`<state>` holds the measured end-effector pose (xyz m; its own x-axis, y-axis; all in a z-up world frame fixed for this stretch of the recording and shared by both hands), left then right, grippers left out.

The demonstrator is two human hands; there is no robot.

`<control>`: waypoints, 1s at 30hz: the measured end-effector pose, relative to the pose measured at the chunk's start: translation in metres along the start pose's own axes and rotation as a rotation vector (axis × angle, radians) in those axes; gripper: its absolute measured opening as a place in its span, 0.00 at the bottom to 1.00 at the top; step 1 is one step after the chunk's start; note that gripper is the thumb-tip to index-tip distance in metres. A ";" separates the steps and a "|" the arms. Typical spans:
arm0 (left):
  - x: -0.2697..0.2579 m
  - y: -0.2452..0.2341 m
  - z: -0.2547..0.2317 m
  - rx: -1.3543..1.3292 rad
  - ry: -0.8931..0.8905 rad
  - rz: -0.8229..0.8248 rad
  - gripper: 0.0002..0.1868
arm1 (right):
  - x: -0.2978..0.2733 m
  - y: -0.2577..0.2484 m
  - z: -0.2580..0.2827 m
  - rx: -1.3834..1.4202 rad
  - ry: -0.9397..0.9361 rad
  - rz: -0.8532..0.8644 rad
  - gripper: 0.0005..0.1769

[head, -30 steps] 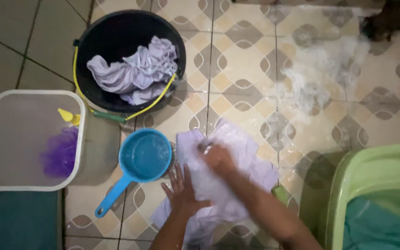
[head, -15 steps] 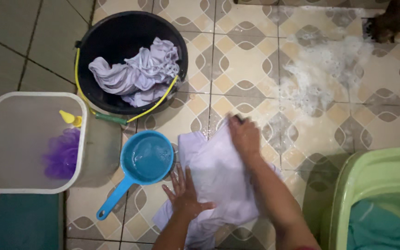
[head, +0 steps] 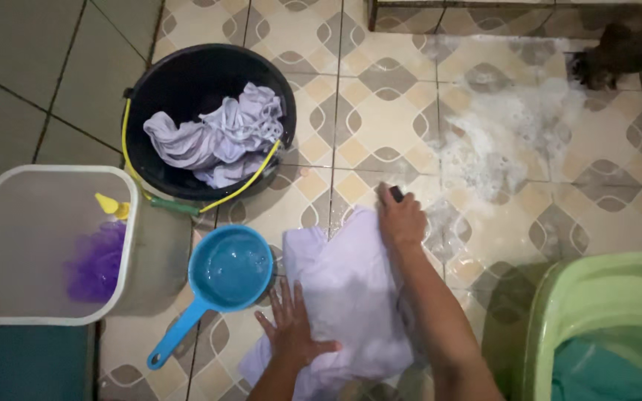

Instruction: The person scrubs a light purple shirt on the tiled floor using a bar of soap and water from a blue scoop. They repeatedly rub the fabric, rinse it with water, and wring it out before placing it into a green basin.

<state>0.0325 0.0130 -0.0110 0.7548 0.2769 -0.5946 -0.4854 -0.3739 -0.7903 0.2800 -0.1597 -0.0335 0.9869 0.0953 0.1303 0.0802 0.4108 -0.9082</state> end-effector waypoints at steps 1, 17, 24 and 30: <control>-0.005 0.000 0.001 -0.011 0.007 -0.009 0.89 | -0.015 0.007 -0.005 0.052 0.074 0.058 0.15; 0.003 0.004 0.004 -0.057 0.058 -0.104 0.88 | -0.156 0.066 0.062 0.087 -0.554 0.113 0.14; -0.004 -0.004 0.000 -0.039 0.015 -0.002 0.88 | -0.067 0.059 0.027 -0.014 -0.193 0.157 0.16; -0.003 0.001 0.003 -0.159 0.040 -0.104 0.88 | -0.142 0.073 0.057 0.181 -0.755 -0.111 0.14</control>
<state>0.0285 0.0147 -0.0104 0.8156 0.2873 -0.5022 -0.3303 -0.4815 -0.8118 0.1379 -0.0917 -0.0955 0.6066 0.6092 0.5108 0.0849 0.5891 -0.8036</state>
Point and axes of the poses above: each hand's wrist, its own x-axis towards the middle knuckle, its own y-axis out of the palm, z = x × y, the point moved 2 cm from there along x, towards the middle knuckle, and after that the axes turned 9 degrees about -z, right-handed, at the moved point
